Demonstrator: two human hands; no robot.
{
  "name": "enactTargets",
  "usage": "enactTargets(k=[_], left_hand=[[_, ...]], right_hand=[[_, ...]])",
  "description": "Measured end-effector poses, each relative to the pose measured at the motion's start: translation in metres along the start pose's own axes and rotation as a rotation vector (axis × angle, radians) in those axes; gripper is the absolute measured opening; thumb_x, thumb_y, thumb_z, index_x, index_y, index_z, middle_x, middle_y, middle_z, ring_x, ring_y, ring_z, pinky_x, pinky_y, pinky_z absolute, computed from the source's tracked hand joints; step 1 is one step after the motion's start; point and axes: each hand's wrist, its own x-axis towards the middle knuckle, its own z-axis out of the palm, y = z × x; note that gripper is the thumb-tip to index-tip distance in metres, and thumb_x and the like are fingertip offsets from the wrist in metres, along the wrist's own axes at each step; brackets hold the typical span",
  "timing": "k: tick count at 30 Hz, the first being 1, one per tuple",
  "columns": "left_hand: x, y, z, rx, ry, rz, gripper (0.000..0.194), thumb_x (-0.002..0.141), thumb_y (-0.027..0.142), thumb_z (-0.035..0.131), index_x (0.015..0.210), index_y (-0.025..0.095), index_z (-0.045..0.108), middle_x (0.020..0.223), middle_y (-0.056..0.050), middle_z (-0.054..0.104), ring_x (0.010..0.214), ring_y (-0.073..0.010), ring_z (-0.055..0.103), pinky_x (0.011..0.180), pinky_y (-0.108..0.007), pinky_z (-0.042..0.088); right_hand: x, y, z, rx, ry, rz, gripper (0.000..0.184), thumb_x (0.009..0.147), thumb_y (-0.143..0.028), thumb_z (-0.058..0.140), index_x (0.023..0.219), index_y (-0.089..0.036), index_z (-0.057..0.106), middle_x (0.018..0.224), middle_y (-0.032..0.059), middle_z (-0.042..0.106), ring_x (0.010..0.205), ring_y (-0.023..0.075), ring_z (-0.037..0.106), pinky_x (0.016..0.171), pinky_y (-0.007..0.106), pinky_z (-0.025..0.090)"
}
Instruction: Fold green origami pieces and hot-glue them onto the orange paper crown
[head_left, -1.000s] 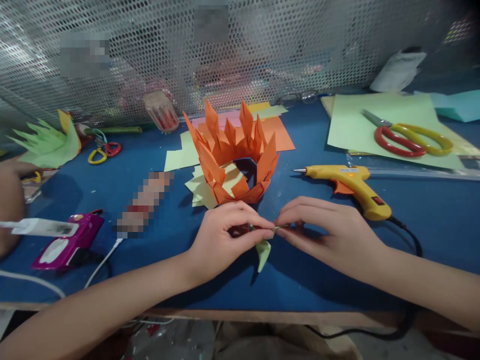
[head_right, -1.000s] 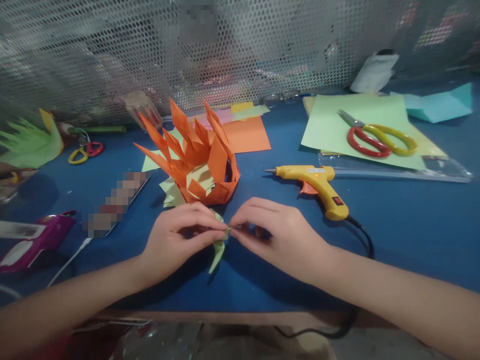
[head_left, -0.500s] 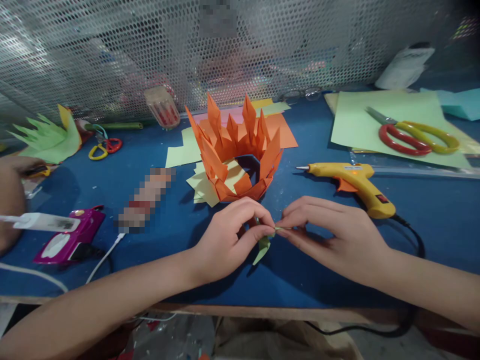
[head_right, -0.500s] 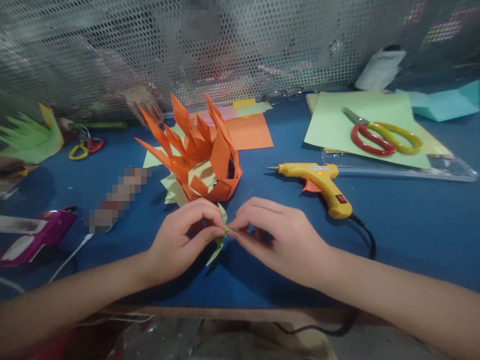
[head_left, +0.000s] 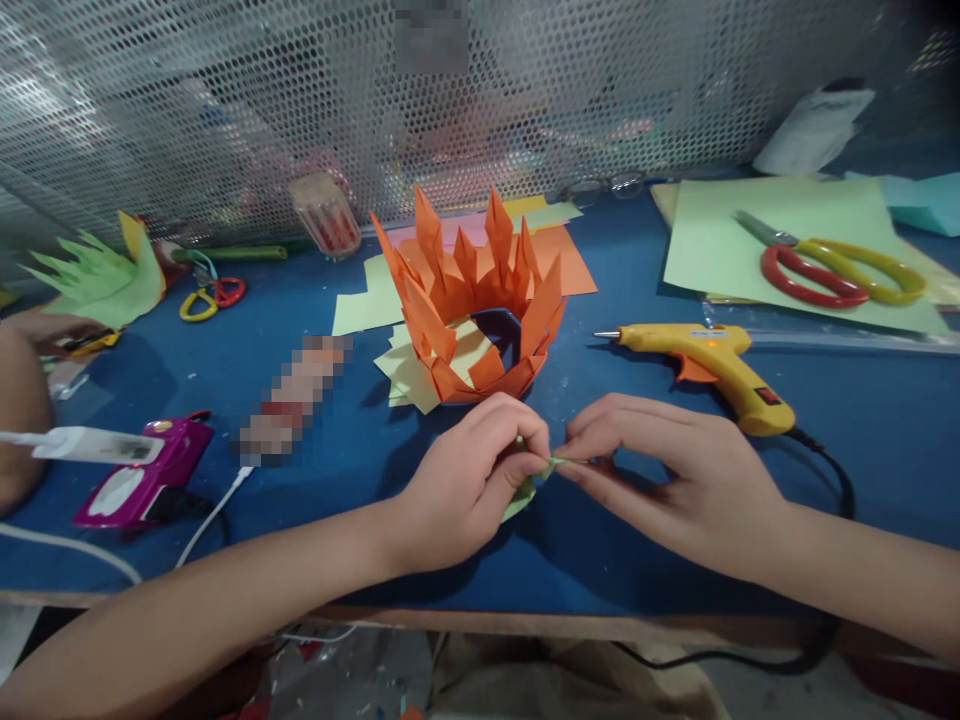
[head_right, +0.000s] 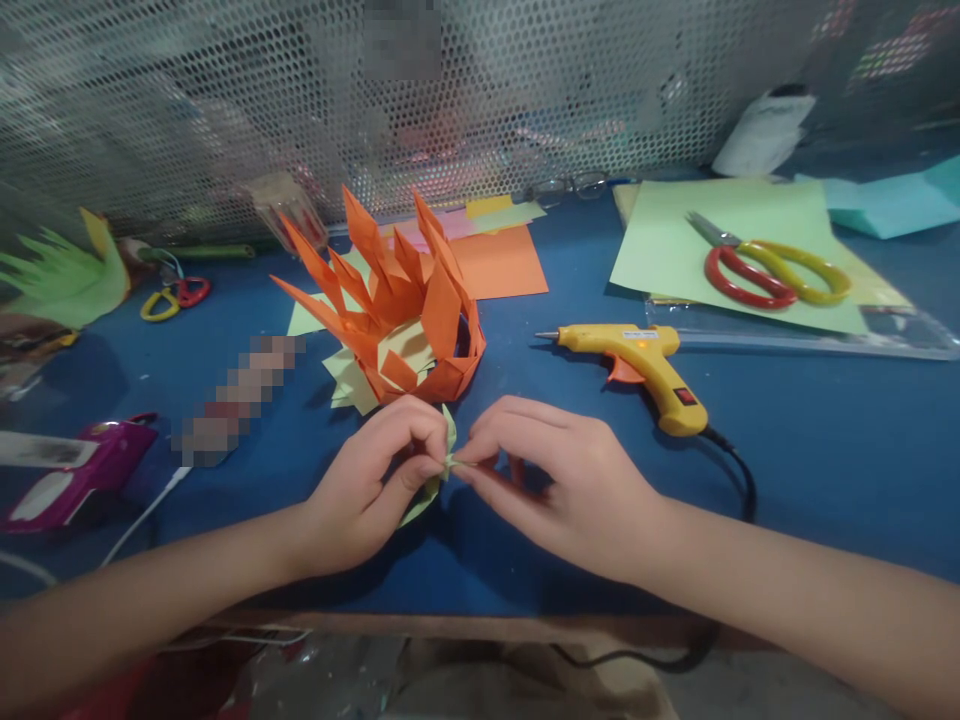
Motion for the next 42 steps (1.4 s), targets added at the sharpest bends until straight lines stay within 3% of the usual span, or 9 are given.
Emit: enactTargets(k=[6,18,22,26,29,32,37,42], left_hand=[[0.0010,-0.0032,-0.0010,-0.089,0.066,-0.030,0.014,0.095,0.022,0.046,0.082,0.018,0.049,0.083,-0.003,0.052,0.079,-0.0139,0.051,0.075,-0.025,0.044],[0.0009,-0.0030,0.0027,-0.558,0.075,-0.234,0.012,0.094,0.026,0.052,0.084,0.020,0.048,0.087,-0.002,0.055,0.085,-0.0122,0.056,0.080,-0.024,0.045],[0.0021,-0.0028,0.0006,-0.468,0.084,-0.257,0.012,0.091,0.029,0.057,0.085,0.019,0.055,0.085,-0.002,0.057,0.079,-0.0119,0.055,0.072,-0.023,0.046],[0.0033,-0.0028,-0.0015,-0.309,0.075,-0.259,0.024,0.081,0.028,0.070,0.102,0.018,0.061,0.086,-0.002,0.063,0.065,-0.0092,0.052,0.059,-0.021,0.045],[0.0049,-0.0027,-0.0013,-0.154,0.101,-0.201,0.014,0.076,0.022,0.075,0.088,0.017,0.069,0.081,-0.003,0.068,0.067,-0.0107,0.058,0.060,-0.020,0.046],[0.0057,-0.0022,-0.0009,-0.135,0.153,-0.175,0.007,0.072,0.017,0.078,0.072,0.016,0.071,0.076,-0.003,0.071,0.071,-0.0125,0.064,0.061,-0.020,0.048],[0.0047,-0.0001,-0.0013,-0.136,0.154,-0.191,0.007,0.073,0.010,0.076,0.069,0.015,0.072,0.073,-0.001,0.073,0.069,-0.0101,0.066,0.066,-0.017,0.051],[0.0037,0.0008,-0.0002,-0.108,0.155,-0.179,0.007,0.076,0.010,0.073,0.070,0.014,0.071,0.073,-0.001,0.072,0.071,-0.0083,0.066,0.067,-0.014,0.050]], right_hand=[[0.0025,0.0015,-0.0047,-0.040,0.050,0.018,0.008,0.085,-0.015,0.060,0.080,-0.021,0.058,0.071,0.0000,0.063,0.063,0.0105,0.061,0.055,0.022,0.050],[0.0018,0.0017,-0.0064,-0.046,0.049,0.009,0.006,0.086,-0.016,0.060,0.084,-0.022,0.059,0.074,0.0000,0.064,0.064,0.0099,0.061,0.055,0.021,0.049],[0.0003,0.0025,-0.0052,-0.057,0.041,0.013,0.008,0.086,-0.014,0.059,0.083,-0.022,0.058,0.073,-0.0001,0.064,0.065,0.0106,0.061,0.057,0.022,0.050],[0.0000,0.0025,-0.0040,-0.058,0.041,0.008,0.008,0.085,-0.014,0.058,0.084,-0.022,0.058,0.074,0.0001,0.063,0.065,0.0100,0.061,0.057,0.022,0.050],[0.0002,0.0018,-0.0028,-0.063,0.041,-0.007,0.009,0.084,-0.012,0.058,0.085,-0.021,0.060,0.075,0.0003,0.064,0.065,0.0085,0.060,0.057,0.020,0.049],[-0.0002,0.0023,-0.0010,-0.058,0.047,-0.010,0.009,0.084,-0.012,0.059,0.086,-0.021,0.060,0.076,0.0002,0.064,0.063,0.0078,0.059,0.055,0.018,0.049],[-0.0015,0.0054,0.0016,-0.051,0.009,0.013,0.014,0.083,-0.011,0.060,0.092,-0.022,0.063,0.085,0.0022,0.066,0.070,0.0088,0.063,0.060,0.018,0.052],[-0.0012,0.0055,0.0017,-0.062,0.020,-0.011,0.013,0.084,-0.010,0.059,0.087,-0.021,0.063,0.080,0.0016,0.065,0.069,0.0085,0.064,0.061,0.017,0.052]])
